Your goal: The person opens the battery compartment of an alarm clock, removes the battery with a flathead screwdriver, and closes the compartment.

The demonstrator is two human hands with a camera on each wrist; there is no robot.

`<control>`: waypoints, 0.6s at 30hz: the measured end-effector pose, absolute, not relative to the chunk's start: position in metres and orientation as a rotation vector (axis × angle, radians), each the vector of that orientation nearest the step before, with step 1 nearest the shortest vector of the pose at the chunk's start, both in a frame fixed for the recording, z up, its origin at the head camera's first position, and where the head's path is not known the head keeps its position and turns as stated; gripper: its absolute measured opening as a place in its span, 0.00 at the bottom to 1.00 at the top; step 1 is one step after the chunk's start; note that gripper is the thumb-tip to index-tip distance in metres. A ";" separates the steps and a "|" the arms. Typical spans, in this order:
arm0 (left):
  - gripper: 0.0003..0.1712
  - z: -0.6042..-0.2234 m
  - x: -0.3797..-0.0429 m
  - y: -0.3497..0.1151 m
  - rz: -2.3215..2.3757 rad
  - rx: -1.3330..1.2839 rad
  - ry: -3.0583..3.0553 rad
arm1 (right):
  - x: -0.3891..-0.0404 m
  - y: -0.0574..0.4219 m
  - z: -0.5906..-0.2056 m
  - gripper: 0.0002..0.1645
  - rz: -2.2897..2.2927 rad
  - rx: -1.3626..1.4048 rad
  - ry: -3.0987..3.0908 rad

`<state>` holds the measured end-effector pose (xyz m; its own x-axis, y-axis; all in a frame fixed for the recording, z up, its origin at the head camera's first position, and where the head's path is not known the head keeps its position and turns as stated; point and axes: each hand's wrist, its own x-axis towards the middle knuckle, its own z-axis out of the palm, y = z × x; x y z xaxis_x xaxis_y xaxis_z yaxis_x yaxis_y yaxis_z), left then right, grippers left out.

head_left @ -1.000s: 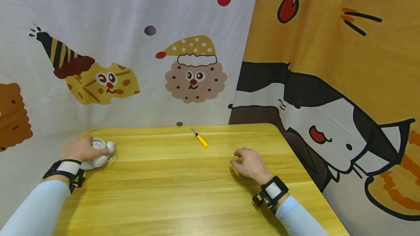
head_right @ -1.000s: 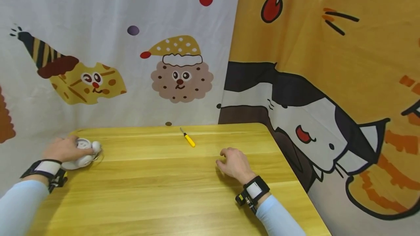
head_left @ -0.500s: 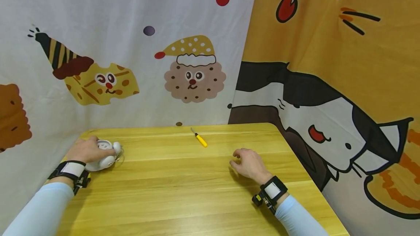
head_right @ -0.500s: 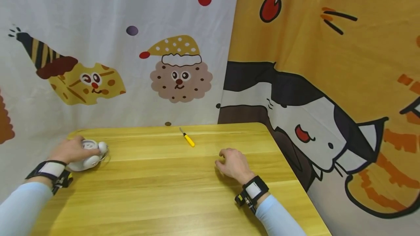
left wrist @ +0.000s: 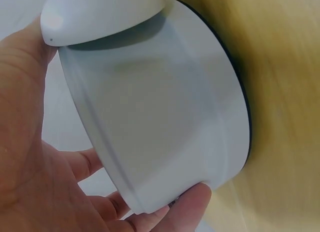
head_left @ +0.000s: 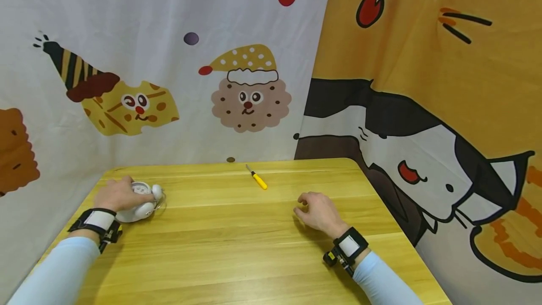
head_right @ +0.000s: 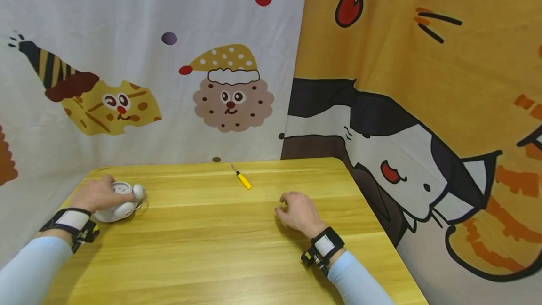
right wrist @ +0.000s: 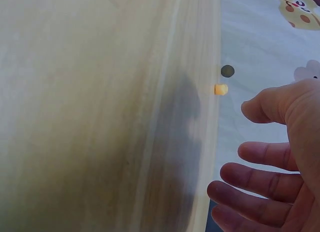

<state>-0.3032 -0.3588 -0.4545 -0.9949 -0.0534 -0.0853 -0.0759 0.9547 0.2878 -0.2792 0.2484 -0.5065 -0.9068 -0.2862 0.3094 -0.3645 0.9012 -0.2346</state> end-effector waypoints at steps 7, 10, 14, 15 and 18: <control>0.65 -0.457 -0.299 -0.350 0.451 -0.118 3.038 | -0.279 0.241 -0.509 0.16 0.429 0.511 -2.786; 0.65 -0.456 -0.299 -0.345 0.436 -0.112 3.047 | -0.280 0.238 -0.509 0.16 0.434 0.529 -2.773; 0.67 -0.454 -0.300 -0.337 0.419 -0.085 3.054 | -0.281 0.233 -0.508 0.16 0.443 0.550 -2.767; 0.67 -0.454 -0.301 -0.335 0.416 -0.078 3.051 | -0.281 0.233 -0.507 0.17 0.446 0.555 -2.771; 0.67 -0.454 -0.302 -0.331 0.417 -0.069 3.042 | -0.280 0.230 -0.507 0.17 0.450 0.570 -2.780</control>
<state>-0.3024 -0.3308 -0.4536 -0.9965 -0.0351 -0.0756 -0.0542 0.9621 0.2674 -0.2800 0.2304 -0.5068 -0.8871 -0.3353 0.3171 -0.4182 0.8747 -0.2449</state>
